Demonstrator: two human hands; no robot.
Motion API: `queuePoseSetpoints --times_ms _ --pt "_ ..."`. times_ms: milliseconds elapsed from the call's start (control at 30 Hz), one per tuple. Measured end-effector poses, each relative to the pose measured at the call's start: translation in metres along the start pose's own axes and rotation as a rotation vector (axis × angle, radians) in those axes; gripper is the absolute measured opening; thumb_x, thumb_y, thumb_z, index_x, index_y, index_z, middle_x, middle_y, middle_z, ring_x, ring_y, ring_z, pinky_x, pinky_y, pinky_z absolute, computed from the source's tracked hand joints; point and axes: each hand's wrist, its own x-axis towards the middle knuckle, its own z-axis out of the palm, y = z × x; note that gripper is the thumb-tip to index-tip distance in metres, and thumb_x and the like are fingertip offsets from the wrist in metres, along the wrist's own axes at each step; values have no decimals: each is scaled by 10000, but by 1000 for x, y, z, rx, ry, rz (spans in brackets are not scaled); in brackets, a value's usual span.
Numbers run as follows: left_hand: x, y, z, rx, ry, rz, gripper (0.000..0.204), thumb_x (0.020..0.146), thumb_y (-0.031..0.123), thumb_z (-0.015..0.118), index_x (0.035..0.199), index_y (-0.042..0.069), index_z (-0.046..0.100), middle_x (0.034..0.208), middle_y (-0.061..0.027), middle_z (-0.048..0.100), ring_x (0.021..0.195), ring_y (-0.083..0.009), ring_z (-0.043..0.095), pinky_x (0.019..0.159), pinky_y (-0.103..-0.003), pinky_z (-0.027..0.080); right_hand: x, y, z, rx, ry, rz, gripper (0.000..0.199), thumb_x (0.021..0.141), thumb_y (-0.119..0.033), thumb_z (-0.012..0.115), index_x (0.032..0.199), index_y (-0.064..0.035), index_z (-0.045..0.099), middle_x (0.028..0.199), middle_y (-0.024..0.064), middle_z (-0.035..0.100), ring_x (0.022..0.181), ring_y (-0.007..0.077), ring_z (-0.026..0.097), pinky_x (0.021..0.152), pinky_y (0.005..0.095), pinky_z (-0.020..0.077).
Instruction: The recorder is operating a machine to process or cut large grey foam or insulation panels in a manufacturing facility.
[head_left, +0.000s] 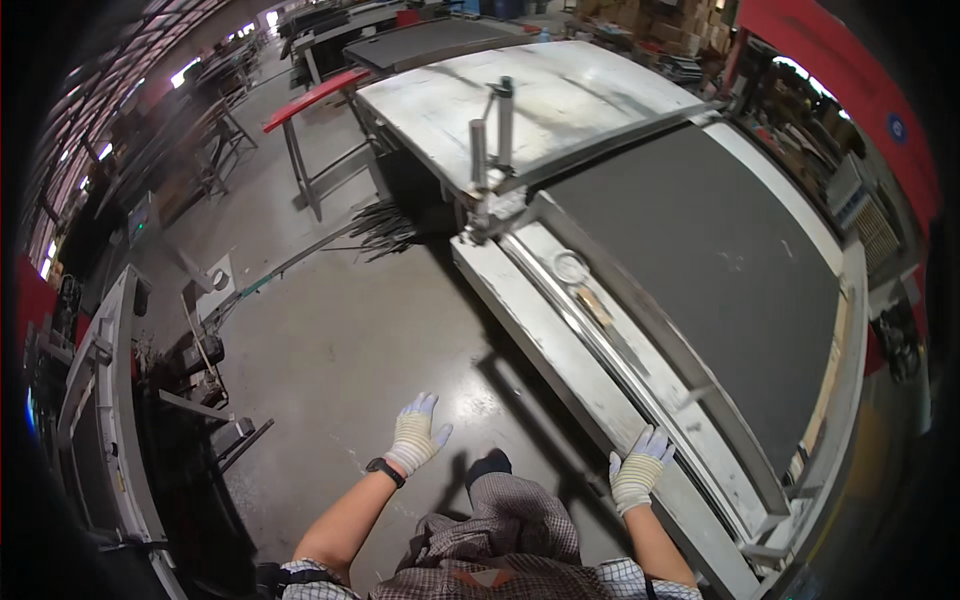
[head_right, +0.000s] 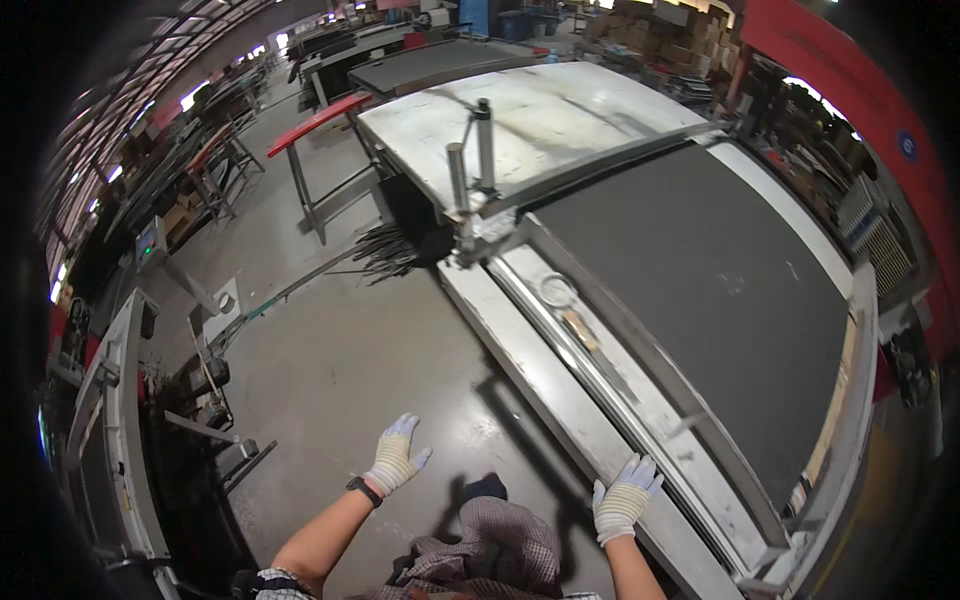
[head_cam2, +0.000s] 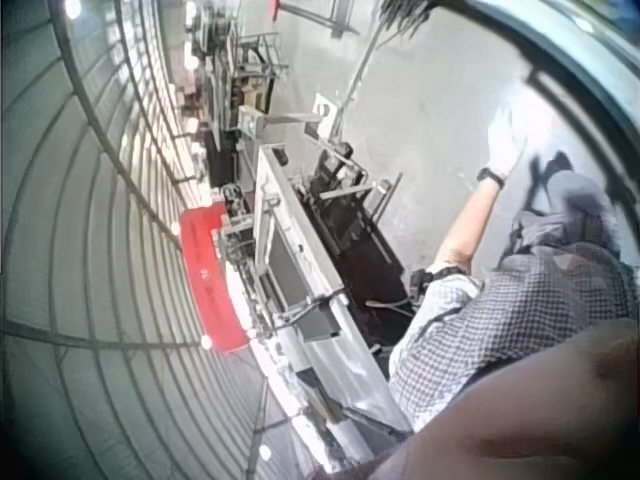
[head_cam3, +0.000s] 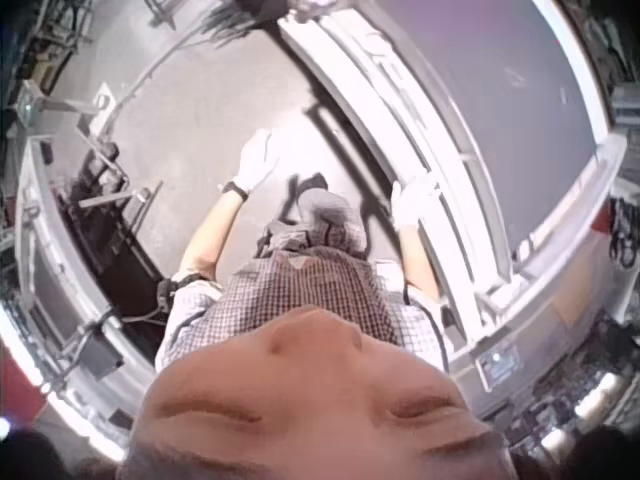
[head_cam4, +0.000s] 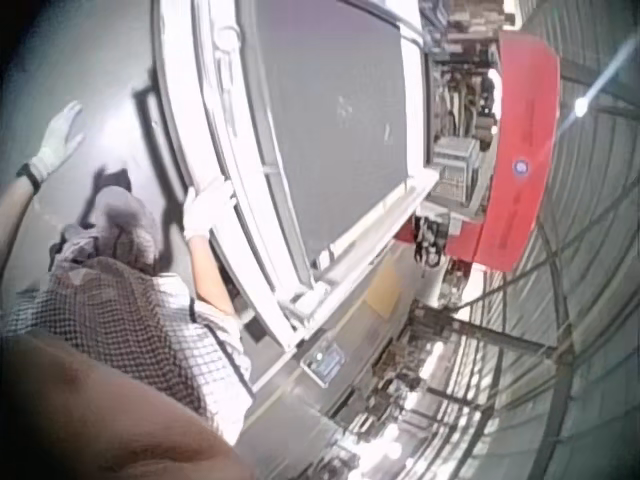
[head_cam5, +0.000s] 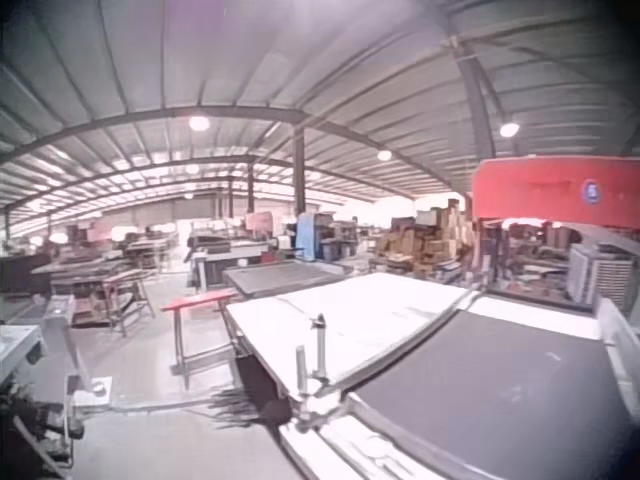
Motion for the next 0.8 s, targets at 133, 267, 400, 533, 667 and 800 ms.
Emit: queuePoseSetpoints --times_ms 133,267,400,533,667,800 --pt "127 -66 -29 -84 58 -4 688 850 341 720 1404 27 458 1417 -244 502 1305 -430 488 1098 -501 401 86 -105 -19 66 44 -218 1029 765 -470 792 1496 84 325 1455 277 403 1369 406 373 1187 587 218" --pt "293 -112 -67 -108 196 97 565 869 229 698 1356 21 500 1335 -235 550 1234 -414 532 1052 -482 436 168 -225 -56 81 59 -220 1020 747 -461 800 1483 84 351 1355 273 486 1277 402 450 1154 573 266" --pt "438 -104 -81 -266 263 291 458 867 146 676 1290 20 554 1223 -221 594 1094 -408 590 956 -470 487 227 -302 -68 93 38 -207 1012 778 -500 765 1478 102 351 1285 257 521 1201 387 489 1142 544 288" --pt "579 -46 -30 -348 -20 349 467 865 174 667 1292 22 553 1178 -252 609 1072 -430 602 942 -490 499 255 -326 -64 140 72 -252 958 733 -487 795 1401 99 437 1165 221 537 1094 369 515 1015 523 376" --pt "687 30 2 -149 -352 372 412 889 259 649 1232 43 579 1108 -240 685 1008 -441 661 890 -513 532 264 -325 -54 118 59 -288 975 671 -508 823 1366 81 472 1178 214 545 1093 375 525 977 537 390" --pt "737 43 5 -190 -569 593 257 890 236 614 1085 80 672 1004 -225 711 977 -429 674 865 -501 537 255 -327 -69 132 -64 -183 925 674 -515 807 1359 33 514 1216 228 561 1159 392 524 1046 557 365"
